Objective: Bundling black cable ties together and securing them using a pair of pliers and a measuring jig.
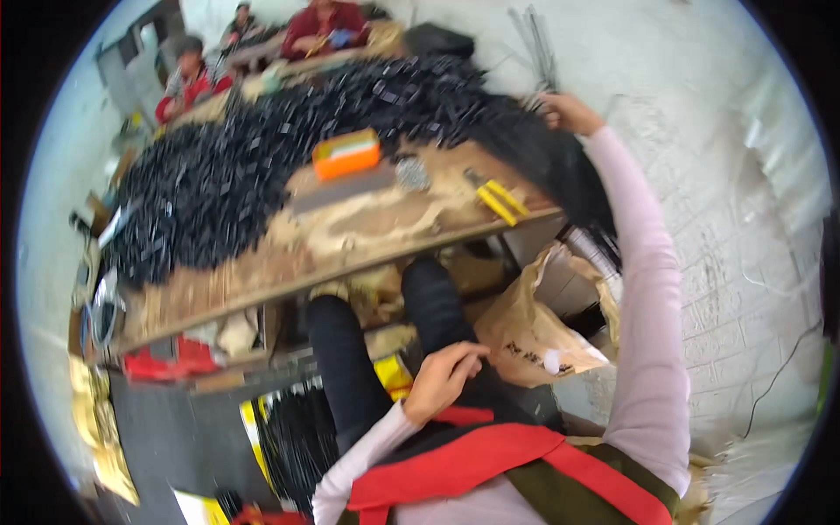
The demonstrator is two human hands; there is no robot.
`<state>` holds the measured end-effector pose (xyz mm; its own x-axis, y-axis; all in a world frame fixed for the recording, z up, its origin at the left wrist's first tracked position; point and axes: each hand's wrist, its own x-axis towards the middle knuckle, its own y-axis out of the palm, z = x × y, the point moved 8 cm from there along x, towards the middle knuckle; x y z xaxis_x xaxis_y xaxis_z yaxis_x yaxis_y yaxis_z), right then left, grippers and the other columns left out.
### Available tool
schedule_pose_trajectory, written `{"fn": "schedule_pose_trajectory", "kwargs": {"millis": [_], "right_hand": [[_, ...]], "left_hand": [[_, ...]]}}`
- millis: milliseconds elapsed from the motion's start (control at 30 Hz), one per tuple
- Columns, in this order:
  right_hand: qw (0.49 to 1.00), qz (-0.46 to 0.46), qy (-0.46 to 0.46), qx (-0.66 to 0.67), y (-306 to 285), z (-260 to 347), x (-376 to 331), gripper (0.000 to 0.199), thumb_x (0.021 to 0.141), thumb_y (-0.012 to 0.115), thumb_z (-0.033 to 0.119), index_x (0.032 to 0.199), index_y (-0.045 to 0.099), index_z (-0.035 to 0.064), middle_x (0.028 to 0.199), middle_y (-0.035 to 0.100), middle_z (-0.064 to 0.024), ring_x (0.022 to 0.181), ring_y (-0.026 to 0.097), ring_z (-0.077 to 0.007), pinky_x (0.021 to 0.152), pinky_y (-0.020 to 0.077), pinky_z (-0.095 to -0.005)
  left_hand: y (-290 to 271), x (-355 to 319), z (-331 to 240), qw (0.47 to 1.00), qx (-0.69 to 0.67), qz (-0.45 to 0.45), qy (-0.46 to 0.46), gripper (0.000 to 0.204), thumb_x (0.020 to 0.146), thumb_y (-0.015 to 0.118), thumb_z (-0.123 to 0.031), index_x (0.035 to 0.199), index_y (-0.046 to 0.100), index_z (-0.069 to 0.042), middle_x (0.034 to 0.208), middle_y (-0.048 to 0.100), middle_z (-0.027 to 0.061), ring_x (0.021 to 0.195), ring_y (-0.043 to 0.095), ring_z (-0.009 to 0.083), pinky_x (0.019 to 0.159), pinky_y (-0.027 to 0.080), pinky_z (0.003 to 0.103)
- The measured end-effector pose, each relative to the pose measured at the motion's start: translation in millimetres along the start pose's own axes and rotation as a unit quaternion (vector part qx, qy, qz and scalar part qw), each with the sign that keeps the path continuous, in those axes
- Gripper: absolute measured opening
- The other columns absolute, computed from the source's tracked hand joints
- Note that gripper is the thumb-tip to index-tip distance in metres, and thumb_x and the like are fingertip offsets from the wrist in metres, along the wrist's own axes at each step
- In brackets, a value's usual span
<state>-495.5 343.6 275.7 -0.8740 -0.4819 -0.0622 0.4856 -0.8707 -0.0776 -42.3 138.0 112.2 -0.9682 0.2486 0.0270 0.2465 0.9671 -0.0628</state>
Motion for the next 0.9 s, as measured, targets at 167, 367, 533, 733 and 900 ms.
{"fn": "schedule_pose_trajectory", "kwargs": {"millis": [167, 367, 533, 733, 900], "right_hand": [[0.969, -0.17, -0.181, 0.011, 21, 80, -15, 0.031, 0.093, 0.067, 0.028, 0.076, 0.052, 0.0075, 0.064, 0.046, 0.0014, 0.046, 0.033, -0.0072, 0.041, 0.0276, -0.0262], [0.957, 0.04, -0.086, 0.275, 176, 92, -49, 0.029, 0.1, 0.054, 0.035, 0.098, 0.051, 0.0061, 0.064, 0.04, 0.0048, 0.044, 0.03, -0.0032, 0.038, 0.0239, -0.0194], [0.938, 0.031, -0.159, 0.305, 297, 96, -119, 0.03, 0.103, 0.048, 0.031, 0.11, 0.049, 0.0016, 0.071, 0.04, 0.0017, 0.054, 0.036, -0.0074, 0.05, 0.0332, -0.0241], [0.969, 0.219, -0.107, 0.035, 347, 81, -142, 0.032, 0.099, 0.056, 0.025, 0.113, 0.06, -0.0028, 0.101, 0.069, -0.0133, 0.089, 0.068, -0.0174, 0.071, 0.0555, -0.0299], [0.966, 0.177, -0.148, -0.118, 366, 93, -142, 0.029, 0.096, 0.058, 0.026, 0.095, 0.066, -0.0026, 0.083, 0.069, -0.0094, 0.062, 0.065, -0.0129, 0.048, 0.0491, -0.0235]], "left_hand": [[-18, 19, -74, 0.986, 0.112, 0.098, 0.081, 0.024, 0.099, 0.047, -0.002, 0.115, 0.065, -0.002, 0.085, 0.065, 0.0053, 0.082, 0.064, 0.0125, 0.074, 0.053, 0.026], [-105, 67, -159, 0.972, 0.117, -0.088, 0.182, 0.026, 0.102, 0.046, -0.01, 0.118, 0.062, 0.003, 0.09, 0.067, 0.006, 0.089, 0.064, 0.0153, 0.082, 0.051, 0.031], [-80, 93, -152, 0.957, -0.283, 0.059, -0.022, 0.048, 0.103, 0.047, -0.034, 0.133, 0.046, 0.003, 0.109, 0.067, 0.0136, 0.086, 0.066, 0.0233, 0.082, 0.054, 0.038], [-119, 37, -149, 0.953, -0.289, -0.088, 0.034, 0.036, 0.105, 0.044, -0.036, 0.121, 0.053, -0.006, 0.066, 0.041, -0.0029, 0.048, 0.035, 0.0054, 0.044, 0.027, 0.019], [-142, 22, -146, 0.941, -0.235, -0.214, 0.112, 0.025, 0.106, 0.043, -0.028, 0.108, 0.055, -0.006, 0.073, 0.057, 0.0012, 0.044, 0.036, 0.0048, 0.039, 0.024, 0.02]]}}
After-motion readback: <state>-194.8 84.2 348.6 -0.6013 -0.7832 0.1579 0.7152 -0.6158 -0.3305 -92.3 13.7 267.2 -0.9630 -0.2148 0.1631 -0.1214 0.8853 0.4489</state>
